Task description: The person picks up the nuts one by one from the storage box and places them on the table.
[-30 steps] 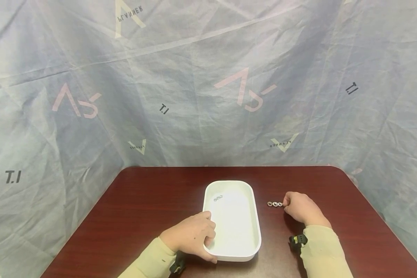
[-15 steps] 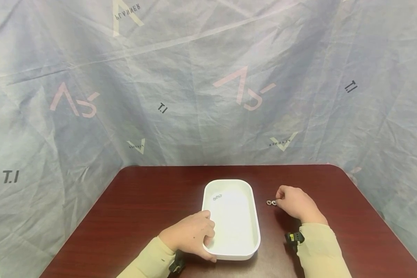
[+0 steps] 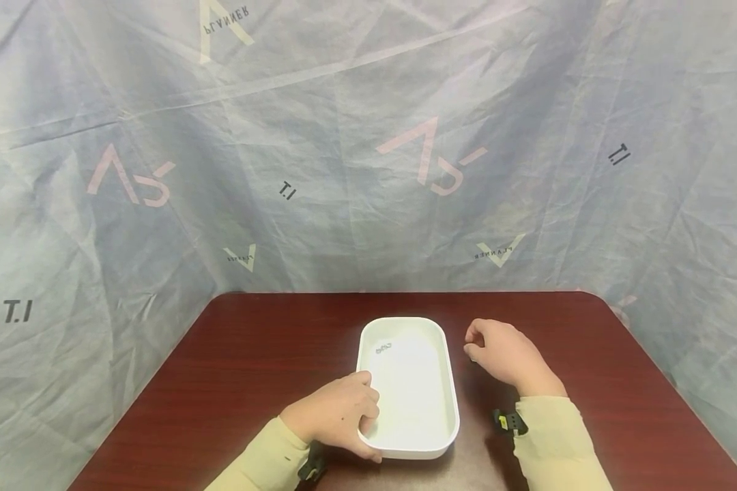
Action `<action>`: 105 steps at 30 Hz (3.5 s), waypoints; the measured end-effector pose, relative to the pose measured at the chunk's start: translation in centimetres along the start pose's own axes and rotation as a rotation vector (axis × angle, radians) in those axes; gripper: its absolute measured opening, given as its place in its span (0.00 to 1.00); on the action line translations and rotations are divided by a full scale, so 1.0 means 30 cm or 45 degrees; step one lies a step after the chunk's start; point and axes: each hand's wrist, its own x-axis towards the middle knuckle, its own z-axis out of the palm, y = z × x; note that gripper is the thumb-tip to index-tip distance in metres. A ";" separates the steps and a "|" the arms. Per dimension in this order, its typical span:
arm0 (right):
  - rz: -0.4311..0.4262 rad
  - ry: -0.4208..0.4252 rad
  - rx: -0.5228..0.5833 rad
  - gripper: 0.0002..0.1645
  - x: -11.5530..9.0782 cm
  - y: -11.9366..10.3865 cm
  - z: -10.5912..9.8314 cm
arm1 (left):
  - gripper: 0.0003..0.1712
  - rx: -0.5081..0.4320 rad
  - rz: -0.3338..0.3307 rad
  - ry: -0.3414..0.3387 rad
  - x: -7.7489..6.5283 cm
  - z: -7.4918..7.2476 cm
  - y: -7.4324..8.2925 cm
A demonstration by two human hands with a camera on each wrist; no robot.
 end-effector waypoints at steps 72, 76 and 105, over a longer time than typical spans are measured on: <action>-0.193 -0.240 -0.273 0.23 0.258 -0.267 0.289 | 0.32 0.081 0.042 0.074 -0.007 0.000 0.002; -0.187 -0.273 -0.302 0.25 0.258 -0.264 0.303 | 0.31 0.075 0.038 0.065 -0.007 0.004 0.002; -0.254 -0.240 -0.320 0.08 0.253 -0.257 0.314 | 0.32 0.058 0.061 0.086 -0.004 -0.004 0.004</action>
